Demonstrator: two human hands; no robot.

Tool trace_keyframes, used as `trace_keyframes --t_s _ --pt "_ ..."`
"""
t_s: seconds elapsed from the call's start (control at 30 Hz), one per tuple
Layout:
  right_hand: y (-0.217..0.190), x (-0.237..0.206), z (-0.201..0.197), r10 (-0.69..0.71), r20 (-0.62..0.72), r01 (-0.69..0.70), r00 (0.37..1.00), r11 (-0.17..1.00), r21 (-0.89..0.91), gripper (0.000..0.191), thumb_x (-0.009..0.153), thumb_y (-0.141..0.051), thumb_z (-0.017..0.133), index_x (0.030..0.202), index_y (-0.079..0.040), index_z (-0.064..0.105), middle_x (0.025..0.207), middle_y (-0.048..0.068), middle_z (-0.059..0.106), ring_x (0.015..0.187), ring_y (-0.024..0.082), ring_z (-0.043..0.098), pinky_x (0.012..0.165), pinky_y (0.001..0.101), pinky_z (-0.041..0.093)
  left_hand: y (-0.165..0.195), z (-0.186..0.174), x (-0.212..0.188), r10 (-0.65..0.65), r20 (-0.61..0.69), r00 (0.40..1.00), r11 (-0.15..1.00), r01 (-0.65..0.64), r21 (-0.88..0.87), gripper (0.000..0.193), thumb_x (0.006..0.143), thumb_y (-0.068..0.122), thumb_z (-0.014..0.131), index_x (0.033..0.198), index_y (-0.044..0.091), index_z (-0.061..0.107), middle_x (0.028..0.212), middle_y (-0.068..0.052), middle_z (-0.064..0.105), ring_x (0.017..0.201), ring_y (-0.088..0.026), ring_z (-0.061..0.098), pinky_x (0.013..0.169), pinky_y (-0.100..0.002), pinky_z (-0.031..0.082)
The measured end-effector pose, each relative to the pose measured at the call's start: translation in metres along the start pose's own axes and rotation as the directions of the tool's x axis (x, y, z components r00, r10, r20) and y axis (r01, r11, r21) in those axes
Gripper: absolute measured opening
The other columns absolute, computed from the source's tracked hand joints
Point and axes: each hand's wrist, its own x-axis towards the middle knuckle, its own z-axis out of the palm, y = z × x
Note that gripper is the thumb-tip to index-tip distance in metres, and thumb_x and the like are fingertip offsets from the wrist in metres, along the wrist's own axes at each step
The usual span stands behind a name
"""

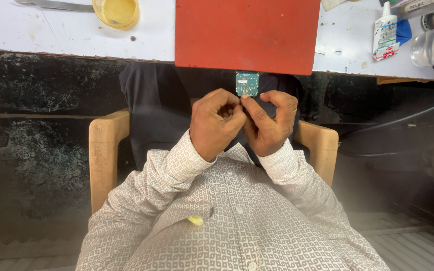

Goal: The person uses a soldering iron and tweezers to attach small components to a circuit board. They then apply a liquid from a small container to the board and inspect the work.

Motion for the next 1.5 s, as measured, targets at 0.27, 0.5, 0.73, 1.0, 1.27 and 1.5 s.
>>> trace_keyframes --t_s 0.27,0.5,0.73,1.0,1.27,1.5 --pt "0.002 0.001 0.001 0.025 -0.024 -0.025 0.999 1.000 0.016 0.033 0.084 -0.002 0.085 0.115 -0.009 0.077 0.110 0.009 0.053 0.103 0.024 0.054 0.084 0.0360 0.050 -0.001 0.001 -0.001 0.017 0.017 1.000 0.999 -0.016 -0.040 0.004 0.084 -0.004 0.069 0.082 -0.002 0.066 0.076 -0.006 0.064 0.062 -0.009 0.058 0.055 -0.025 0.047" --pt "0.008 0.001 0.001 0.184 -0.007 -0.180 0.983 0.969 0.172 0.031 0.088 0.008 0.074 0.114 -0.010 0.077 0.112 0.011 0.051 0.094 0.020 0.055 0.070 0.0283 0.047 -0.014 -0.004 -0.003 -0.079 -0.014 0.997 0.995 0.078 -0.063 0.005 0.085 -0.001 0.069 0.081 -0.002 0.066 0.071 -0.001 0.063 0.061 -0.004 0.054 0.055 -0.022 0.044" --pt "0.029 0.000 0.004 0.451 0.288 -0.531 0.845 0.649 0.544 0.011 0.102 -0.001 0.064 0.110 -0.001 0.072 0.085 0.004 0.061 0.068 0.007 0.054 0.059 0.0219 0.041 -0.049 0.001 -0.003 -0.294 0.038 0.955 0.906 0.291 -0.308 0.007 0.092 0.002 0.065 0.086 -0.001 0.065 0.072 0.002 0.064 0.063 -0.001 0.055 0.056 -0.019 0.045" --pt "0.042 0.010 0.004 0.418 0.492 -0.644 0.764 0.544 0.538 0.014 0.105 -0.005 0.060 0.107 0.003 0.071 0.065 -0.003 0.056 0.057 0.003 0.046 0.053 0.0190 0.035 -0.070 0.014 -0.002 -0.188 0.074 0.979 0.868 0.201 -0.455 0.005 0.093 -0.005 0.060 0.091 -0.001 0.062 0.097 -0.002 0.068 0.077 -0.002 0.059 0.066 -0.019 0.049" --pt "0.044 0.011 0.009 0.418 0.512 -0.653 0.750 0.589 0.476 0.014 0.103 -0.006 0.061 0.105 0.002 0.073 0.066 -0.004 0.058 0.055 0.001 0.041 0.051 0.0195 0.030 -0.075 0.013 -0.003 -0.206 0.102 0.973 0.852 0.230 -0.470 0.005 0.094 -0.005 0.061 0.092 -0.002 0.063 0.097 -0.003 0.068 0.076 -0.003 0.057 0.067 -0.019 0.049" --pt "0.042 0.017 0.009 0.385 0.487 -0.597 0.784 0.683 0.422 0.013 0.102 -0.004 0.062 0.105 0.001 0.073 0.069 -0.001 0.063 0.056 0.002 0.044 0.052 0.0203 0.033 -0.072 0.010 -0.001 -0.208 0.119 0.971 0.847 0.239 -0.474 0.004 0.094 -0.005 0.062 0.092 -0.001 0.064 0.099 -0.004 0.069 0.077 -0.003 0.058 0.067 -0.020 0.049"
